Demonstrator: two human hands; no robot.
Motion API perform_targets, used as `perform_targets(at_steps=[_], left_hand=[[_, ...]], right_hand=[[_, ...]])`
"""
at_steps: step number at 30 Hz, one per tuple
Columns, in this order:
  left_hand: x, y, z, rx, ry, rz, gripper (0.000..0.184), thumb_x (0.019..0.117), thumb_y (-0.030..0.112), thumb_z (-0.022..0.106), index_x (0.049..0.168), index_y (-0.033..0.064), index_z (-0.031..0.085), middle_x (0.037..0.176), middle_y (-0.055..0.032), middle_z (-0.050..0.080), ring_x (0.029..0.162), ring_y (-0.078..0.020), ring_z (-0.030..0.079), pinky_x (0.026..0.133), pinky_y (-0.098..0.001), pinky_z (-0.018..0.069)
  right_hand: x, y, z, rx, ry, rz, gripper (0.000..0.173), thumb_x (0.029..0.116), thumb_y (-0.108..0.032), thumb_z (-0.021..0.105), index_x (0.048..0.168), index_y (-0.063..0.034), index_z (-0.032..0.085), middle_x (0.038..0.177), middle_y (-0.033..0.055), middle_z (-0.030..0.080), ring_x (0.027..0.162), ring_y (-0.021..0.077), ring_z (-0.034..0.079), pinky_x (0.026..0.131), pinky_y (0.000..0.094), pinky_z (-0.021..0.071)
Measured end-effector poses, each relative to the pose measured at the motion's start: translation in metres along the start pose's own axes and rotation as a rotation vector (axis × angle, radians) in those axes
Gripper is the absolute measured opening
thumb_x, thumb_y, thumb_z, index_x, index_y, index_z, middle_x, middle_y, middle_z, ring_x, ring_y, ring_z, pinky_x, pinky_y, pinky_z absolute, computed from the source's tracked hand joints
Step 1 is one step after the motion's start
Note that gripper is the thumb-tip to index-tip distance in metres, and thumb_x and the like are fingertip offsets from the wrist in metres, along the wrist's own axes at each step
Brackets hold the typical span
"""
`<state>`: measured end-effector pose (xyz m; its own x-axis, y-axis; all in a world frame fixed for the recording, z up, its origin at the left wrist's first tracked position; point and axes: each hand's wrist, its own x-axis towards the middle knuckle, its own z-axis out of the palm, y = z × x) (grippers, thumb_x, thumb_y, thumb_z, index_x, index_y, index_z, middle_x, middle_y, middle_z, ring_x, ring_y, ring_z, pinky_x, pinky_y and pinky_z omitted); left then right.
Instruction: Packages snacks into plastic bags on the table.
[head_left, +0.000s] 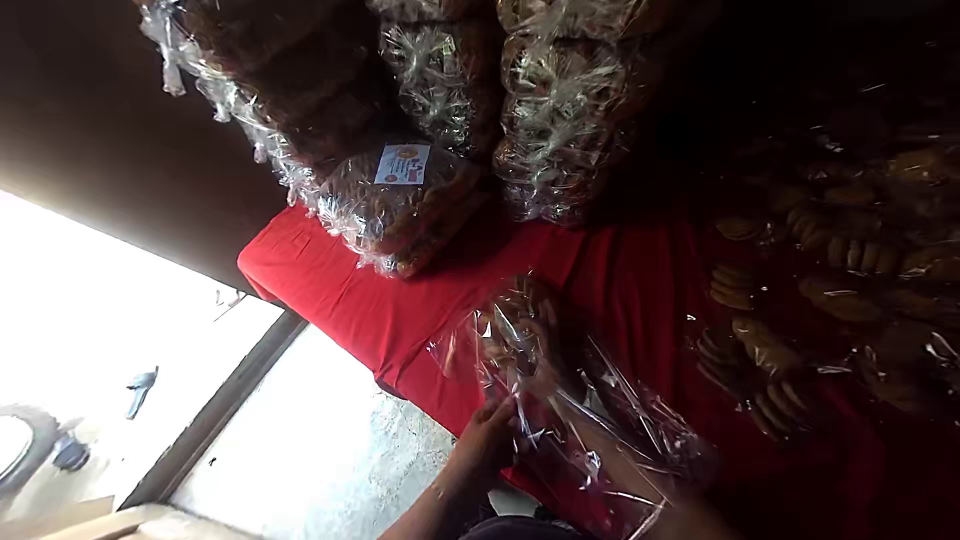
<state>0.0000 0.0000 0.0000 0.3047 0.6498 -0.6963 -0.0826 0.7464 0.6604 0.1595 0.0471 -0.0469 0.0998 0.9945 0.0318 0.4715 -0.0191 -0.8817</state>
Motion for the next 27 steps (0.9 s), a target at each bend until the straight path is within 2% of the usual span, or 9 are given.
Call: perform_targets(at_steps=[4,7,10,14,16,19,22,24,27], left_hand=[[0.017,0.014,-0.002,0.469,-0.242,0.335,0.017,0.1035,0.013,0.053,0.104,-0.0019,0.061,0.075,0.0014,0.054,0.062,-0.004,0.051,0.061,-0.0232,0.046],[0.006,0.032,-0.014,0.693,-0.281,0.585,0.02,0.1002,0.015,0.059,0.094,-0.0029,0.064,0.067,-0.0031,0.055,0.056,-0.0075,0.05,0.057,-0.0249,0.0447],[0.014,0.044,-0.051,0.882,-0.313,0.453,0.024,0.1023,0.017,0.056,0.1,-0.0051,0.066,0.077,-0.0123,0.064,0.07,-0.0191,0.063,0.07,-0.0369,0.0531],[0.007,0.082,-0.106,1.329,-0.406,0.137,0.033,0.1049,0.027,0.055,0.11,-0.0017,0.071,0.095,-0.0217,0.072,0.091,-0.0373,0.071,0.084,-0.0584,0.0543],[-0.013,0.12,-0.12,1.562,-0.137,0.339,0.031,0.1018,0.029,0.058,0.103,0.0023,0.073,0.087,-0.0207,0.073,0.084,-0.0415,0.072,0.073,-0.0624,0.0551],[0.033,0.139,-0.124,1.384,-0.005,1.114,0.015,0.0936,0.011,0.062,0.093,0.0043,0.075,0.085,-0.01,0.074,0.08,-0.0257,0.074,0.071,-0.0405,0.0611],[0.117,0.129,-0.122,1.163,-0.313,1.264,0.022,0.0922,0.0,0.06,0.108,0.0011,0.076,0.106,-0.0153,0.075,0.103,-0.0293,0.072,0.096,-0.043,0.0554],[0.155,0.129,-0.129,1.095,-0.289,1.302,0.029,0.0935,0.002,0.057,0.116,0.0014,0.074,0.117,-0.0159,0.073,0.113,-0.0304,0.069,0.103,-0.0446,0.0515],[0.171,0.132,-0.13,1.096,-0.299,1.264,0.037,0.0953,0.004,0.055,0.129,0.0047,0.07,0.128,-0.0176,0.068,0.12,-0.032,0.066,0.105,-0.0471,0.0503]], right_hand=[[0.022,-0.038,-0.001,-0.207,-0.189,0.422,0.071,0.095,-0.027,0.07,0.148,0.0092,0.04,0.144,0.0277,0.052,0.136,0.0313,0.051,0.116,0.0408,0.0358],[0.048,-0.037,-0.004,-0.277,0.048,0.147,0.122,0.0734,-0.044,0.084,0.155,0.0149,0.015,0.159,0.0368,0.025,0.15,0.0421,0.028,0.124,0.0461,0.0217],[0.055,0.01,0.057,-0.347,0.339,-0.077,0.107,0.0785,-0.063,0.073,0.153,0.0055,0.037,0.155,0.028,0.041,0.146,0.0387,0.037,0.123,0.0493,0.0249],[0.064,-0.037,0.054,-0.442,-0.039,0.065,0.135,0.067,-0.056,0.086,0.161,0.0031,0.009,0.162,0.0261,0.029,0.15,0.0366,0.033,0.122,0.0512,0.0267],[0.073,-0.047,0.05,-0.492,-0.193,0.156,0.134,0.0703,-0.049,0.086,0.163,-0.0015,0.002,0.163,0.0245,0.029,0.151,0.0369,0.03,0.123,0.0531,0.0204],[0.089,-0.022,0.064,-0.602,-0.098,0.036,0.12,0.0771,-0.055,0.074,0.163,-0.0024,0.01,0.165,0.0244,0.024,0.153,0.0396,0.024,0.124,0.0564,0.0152],[0.103,-0.005,0.077,-0.545,0.062,-0.064,0.058,0.1043,-0.025,0.047,0.156,0.0,0.037,0.159,0.0219,0.039,0.149,0.033,0.036,0.123,0.0451,0.0254],[0.1,-0.022,0.063,-0.537,-0.002,0.022,0.077,0.1006,-0.042,0.054,0.159,0.0008,0.028,0.166,0.026,0.021,0.154,0.0376,0.021,0.125,0.0494,0.0184],[0.102,-0.063,0.051,-0.512,-0.033,0.238,0.079,0.0985,-0.037,0.063,0.156,0.007,0.03,0.157,0.0304,0.037,0.146,0.0402,0.038,0.12,0.0495,0.0296]])
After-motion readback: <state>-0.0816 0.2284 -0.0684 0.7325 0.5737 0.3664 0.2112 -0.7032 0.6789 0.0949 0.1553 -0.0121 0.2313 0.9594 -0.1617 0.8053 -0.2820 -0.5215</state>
